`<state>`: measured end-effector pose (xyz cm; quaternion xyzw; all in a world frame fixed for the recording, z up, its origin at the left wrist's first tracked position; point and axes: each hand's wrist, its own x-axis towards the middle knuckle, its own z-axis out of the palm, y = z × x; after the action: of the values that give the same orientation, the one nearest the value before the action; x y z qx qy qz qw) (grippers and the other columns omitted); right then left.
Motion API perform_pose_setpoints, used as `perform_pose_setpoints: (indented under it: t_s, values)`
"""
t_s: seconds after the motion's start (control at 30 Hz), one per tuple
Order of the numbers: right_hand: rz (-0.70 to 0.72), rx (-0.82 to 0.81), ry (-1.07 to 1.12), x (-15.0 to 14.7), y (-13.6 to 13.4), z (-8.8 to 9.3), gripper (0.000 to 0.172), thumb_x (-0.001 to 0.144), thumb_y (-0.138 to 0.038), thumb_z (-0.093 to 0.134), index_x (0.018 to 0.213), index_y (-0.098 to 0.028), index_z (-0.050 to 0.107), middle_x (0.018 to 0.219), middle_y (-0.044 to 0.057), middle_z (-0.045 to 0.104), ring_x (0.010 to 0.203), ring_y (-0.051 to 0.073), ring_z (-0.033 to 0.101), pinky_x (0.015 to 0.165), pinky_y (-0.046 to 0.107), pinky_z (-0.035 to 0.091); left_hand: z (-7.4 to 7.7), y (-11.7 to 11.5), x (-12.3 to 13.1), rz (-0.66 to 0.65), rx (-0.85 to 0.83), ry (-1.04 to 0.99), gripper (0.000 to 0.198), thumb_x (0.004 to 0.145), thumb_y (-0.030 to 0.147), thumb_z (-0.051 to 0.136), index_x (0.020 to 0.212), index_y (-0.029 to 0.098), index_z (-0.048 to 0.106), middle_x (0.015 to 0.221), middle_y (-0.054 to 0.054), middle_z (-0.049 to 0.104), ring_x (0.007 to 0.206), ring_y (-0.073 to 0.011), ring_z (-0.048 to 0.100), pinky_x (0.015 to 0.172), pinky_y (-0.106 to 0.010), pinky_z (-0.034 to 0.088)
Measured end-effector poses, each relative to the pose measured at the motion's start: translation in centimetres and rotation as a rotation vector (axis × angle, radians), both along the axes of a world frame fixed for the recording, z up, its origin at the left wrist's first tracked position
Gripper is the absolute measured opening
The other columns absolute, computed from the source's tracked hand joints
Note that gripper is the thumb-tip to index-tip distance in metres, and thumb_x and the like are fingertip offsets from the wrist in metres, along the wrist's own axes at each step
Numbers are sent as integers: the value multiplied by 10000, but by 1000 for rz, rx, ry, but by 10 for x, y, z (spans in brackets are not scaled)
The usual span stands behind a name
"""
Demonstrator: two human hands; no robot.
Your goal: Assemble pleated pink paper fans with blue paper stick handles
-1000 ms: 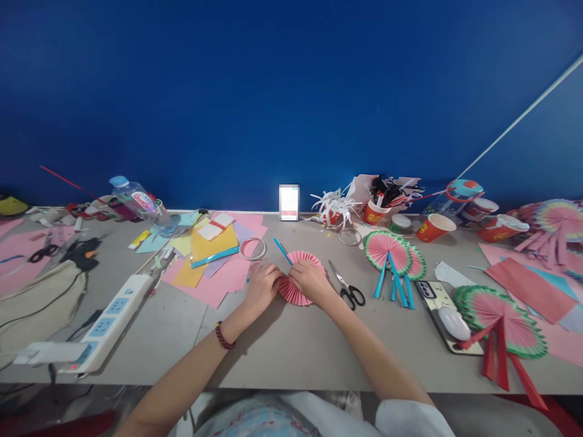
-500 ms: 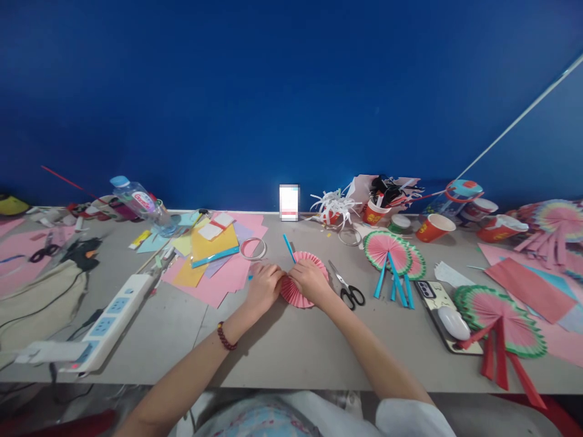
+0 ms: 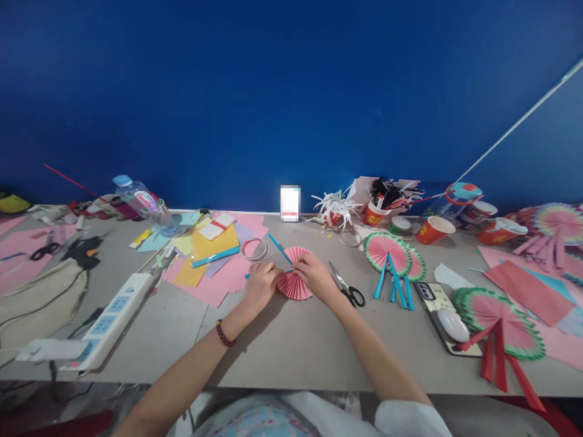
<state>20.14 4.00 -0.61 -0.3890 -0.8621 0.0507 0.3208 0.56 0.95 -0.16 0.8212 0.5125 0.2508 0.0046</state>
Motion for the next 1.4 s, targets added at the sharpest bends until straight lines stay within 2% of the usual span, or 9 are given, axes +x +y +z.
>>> perform_pose_setpoints:
  t_s: [0.2,0.4,0.6,0.73,0.9,1.03,1.23,1.4]
  values:
    - [15,-40,20,-1,0,1,204,919,-220,531,810,-200,703,814,64,656,805,192,585,744,322,476,0,0,-1,-17,21,23,230,902,139,483,870,222,695,797,-42,569,799,-190,513,750,-363,361]
    - [-1,-106,-5,-2,0,2,208,925,-200,500,799,-189,666,822,65,655,813,196,582,755,332,466,-1,-1,1,-14,33,16,230,899,137,476,856,224,685,794,-39,580,785,-192,514,741,-363,347]
    - [-25,-93,-75,-1,1,-1,200,919,-178,508,786,-182,658,809,60,651,802,190,573,750,317,441,-2,-2,4,4,35,55,122,855,182,548,815,191,663,813,-50,619,820,-208,536,760,-380,335]
    - [-37,-91,-57,-2,-1,-1,198,917,-165,503,803,-178,664,821,62,648,821,191,576,760,315,450,-2,-2,3,40,38,83,163,864,199,532,744,188,641,771,-52,617,803,-210,539,755,-392,329]
    - [-19,-50,-12,-5,-5,3,146,907,-227,542,916,-197,684,901,78,655,884,205,596,803,340,481,2,-3,3,19,63,102,177,891,196,486,783,193,627,804,-63,615,820,-221,533,747,-395,332]
    - [4,0,-15,-8,-7,6,167,906,-236,541,950,-217,701,944,85,649,904,205,601,804,348,493,4,-5,4,-10,87,108,146,875,178,491,827,190,628,808,-68,613,824,-229,530,764,-400,343]
    - [19,46,-67,-9,-9,5,174,914,-236,529,913,-205,700,915,84,634,879,201,586,779,332,478,1,-6,6,-42,90,101,131,838,128,508,870,183,622,808,-62,619,830,-227,540,779,-400,347]
    - [24,40,-132,-11,-8,2,189,925,-187,497,834,-178,663,819,67,626,808,190,553,741,314,448,1,-5,7,-15,36,65,108,843,148,523,844,186,624,822,-54,639,814,-213,562,776,-393,350]
